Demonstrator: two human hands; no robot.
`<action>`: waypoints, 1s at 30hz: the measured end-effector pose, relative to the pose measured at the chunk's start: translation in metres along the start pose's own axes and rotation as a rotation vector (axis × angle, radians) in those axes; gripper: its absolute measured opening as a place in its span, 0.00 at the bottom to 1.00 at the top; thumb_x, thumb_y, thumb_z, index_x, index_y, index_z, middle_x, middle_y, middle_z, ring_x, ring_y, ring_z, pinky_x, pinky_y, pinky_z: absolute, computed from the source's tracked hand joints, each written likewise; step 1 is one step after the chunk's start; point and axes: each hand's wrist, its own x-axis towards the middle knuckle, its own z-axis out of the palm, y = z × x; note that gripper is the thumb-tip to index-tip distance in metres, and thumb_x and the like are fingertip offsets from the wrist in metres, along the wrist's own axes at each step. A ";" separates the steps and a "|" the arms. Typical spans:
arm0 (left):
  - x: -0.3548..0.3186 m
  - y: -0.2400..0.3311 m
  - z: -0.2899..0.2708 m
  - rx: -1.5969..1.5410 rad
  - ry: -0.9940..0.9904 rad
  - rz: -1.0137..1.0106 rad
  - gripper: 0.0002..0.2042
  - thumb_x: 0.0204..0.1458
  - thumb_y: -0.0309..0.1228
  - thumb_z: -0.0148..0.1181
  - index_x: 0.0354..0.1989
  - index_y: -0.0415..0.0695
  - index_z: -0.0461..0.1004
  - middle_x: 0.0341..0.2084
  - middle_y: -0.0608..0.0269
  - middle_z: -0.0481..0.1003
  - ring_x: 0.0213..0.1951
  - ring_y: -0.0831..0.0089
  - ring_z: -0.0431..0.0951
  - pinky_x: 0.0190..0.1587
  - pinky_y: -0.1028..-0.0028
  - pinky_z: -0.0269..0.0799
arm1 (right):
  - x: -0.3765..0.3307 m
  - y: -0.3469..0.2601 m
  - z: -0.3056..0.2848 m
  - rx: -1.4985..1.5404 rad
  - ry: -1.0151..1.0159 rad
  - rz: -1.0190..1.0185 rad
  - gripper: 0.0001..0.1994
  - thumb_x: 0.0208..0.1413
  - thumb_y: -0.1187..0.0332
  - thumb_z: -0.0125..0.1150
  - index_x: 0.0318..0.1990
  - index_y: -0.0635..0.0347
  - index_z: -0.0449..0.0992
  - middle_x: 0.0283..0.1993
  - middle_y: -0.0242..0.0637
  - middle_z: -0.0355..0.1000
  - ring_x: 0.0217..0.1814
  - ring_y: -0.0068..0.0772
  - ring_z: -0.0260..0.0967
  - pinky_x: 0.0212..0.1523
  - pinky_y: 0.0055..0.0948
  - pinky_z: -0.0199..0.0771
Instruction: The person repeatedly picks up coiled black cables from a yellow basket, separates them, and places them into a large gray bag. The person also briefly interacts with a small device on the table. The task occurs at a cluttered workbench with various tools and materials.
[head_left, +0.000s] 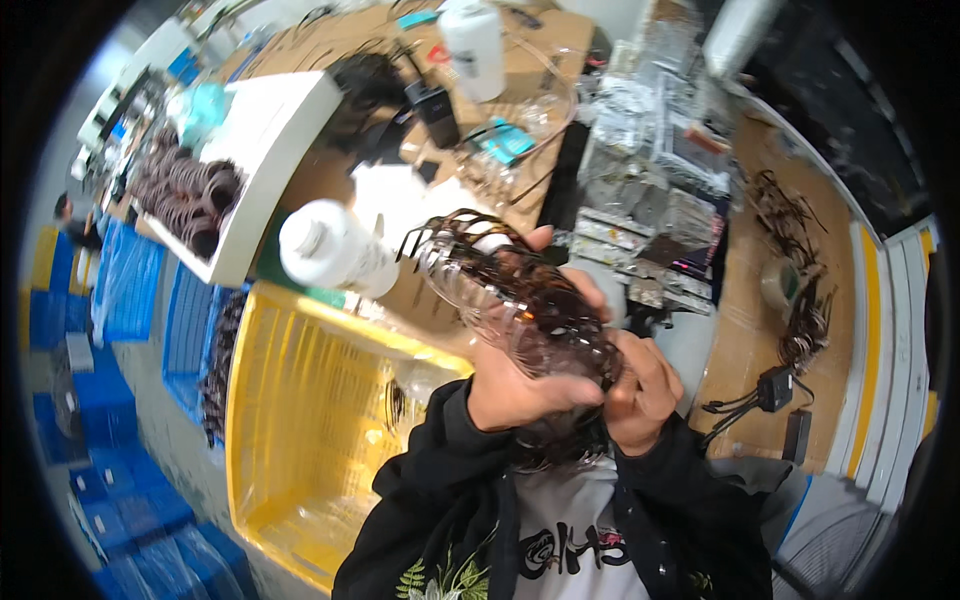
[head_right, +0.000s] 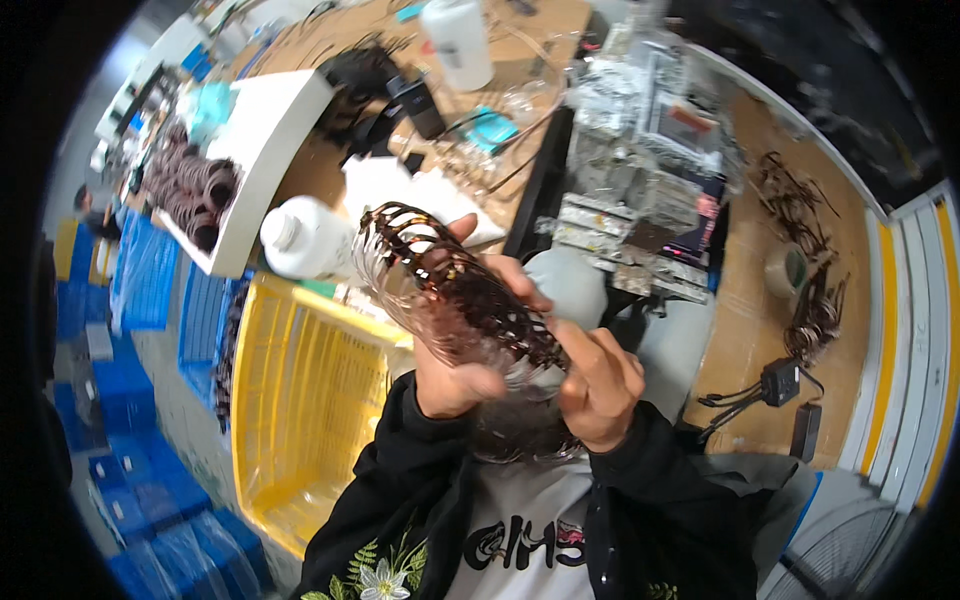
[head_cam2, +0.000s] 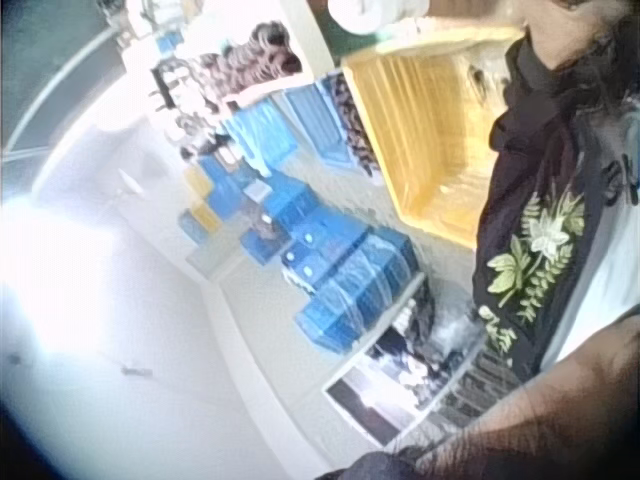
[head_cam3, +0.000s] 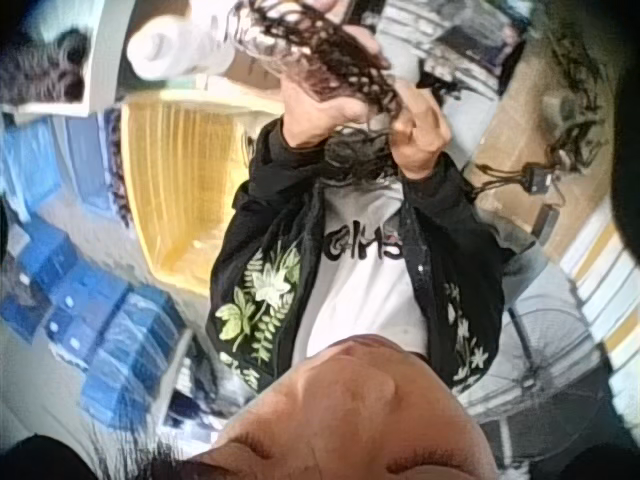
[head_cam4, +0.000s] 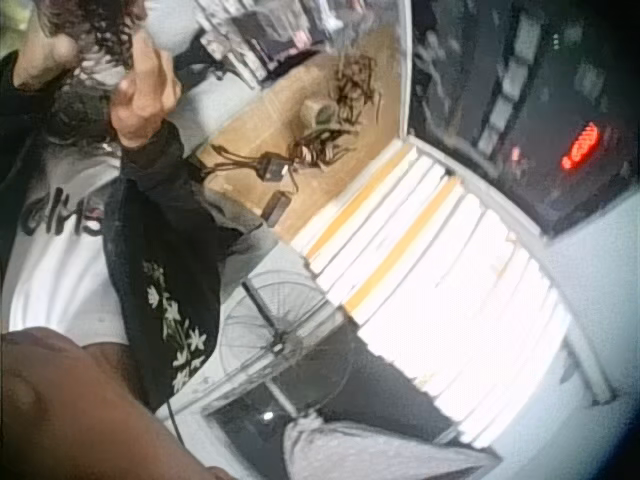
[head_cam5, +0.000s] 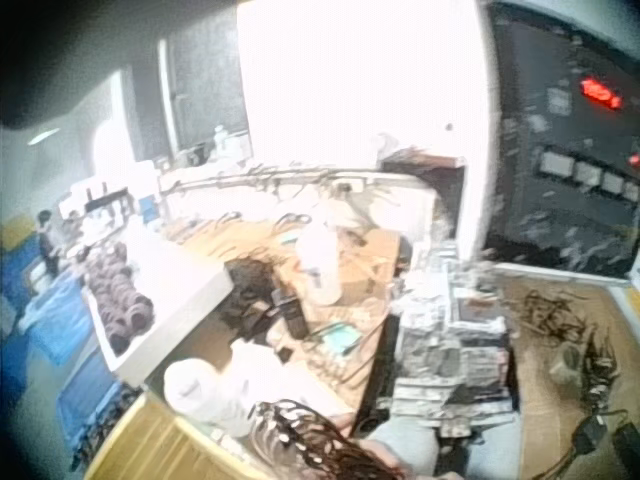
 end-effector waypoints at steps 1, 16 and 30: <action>-0.005 0.004 -0.004 0.044 -0.058 0.021 0.59 0.25 0.34 0.79 0.64 0.41 0.38 0.41 0.56 0.68 0.41 0.68 0.72 0.44 0.69 0.69 | -0.003 -0.004 0.001 0.006 -0.038 0.012 0.17 0.35 0.85 0.51 0.37 0.65 0.75 0.27 0.42 0.69 0.19 0.38 0.64 0.19 0.31 0.65; -0.215 0.074 -0.215 0.777 1.257 0.070 0.13 0.41 0.20 0.55 0.39 0.35 0.68 0.27 0.62 0.72 0.28 0.75 0.71 0.31 0.75 0.69 | -0.049 0.048 -0.042 -0.160 -0.502 0.738 0.11 0.60 0.68 0.48 0.46 0.64 0.72 0.31 0.31 0.68 0.26 0.17 0.58 0.26 0.18 0.58; -0.255 -0.160 -0.396 0.455 1.545 -0.570 0.39 0.43 0.41 0.60 0.57 0.25 0.51 0.54 0.35 0.60 0.58 0.50 0.59 0.55 0.65 0.56 | -0.060 0.041 -0.039 -0.134 -0.823 0.624 0.14 0.59 0.62 0.50 0.41 0.67 0.70 0.34 0.37 0.69 0.35 0.26 0.65 0.37 0.24 0.64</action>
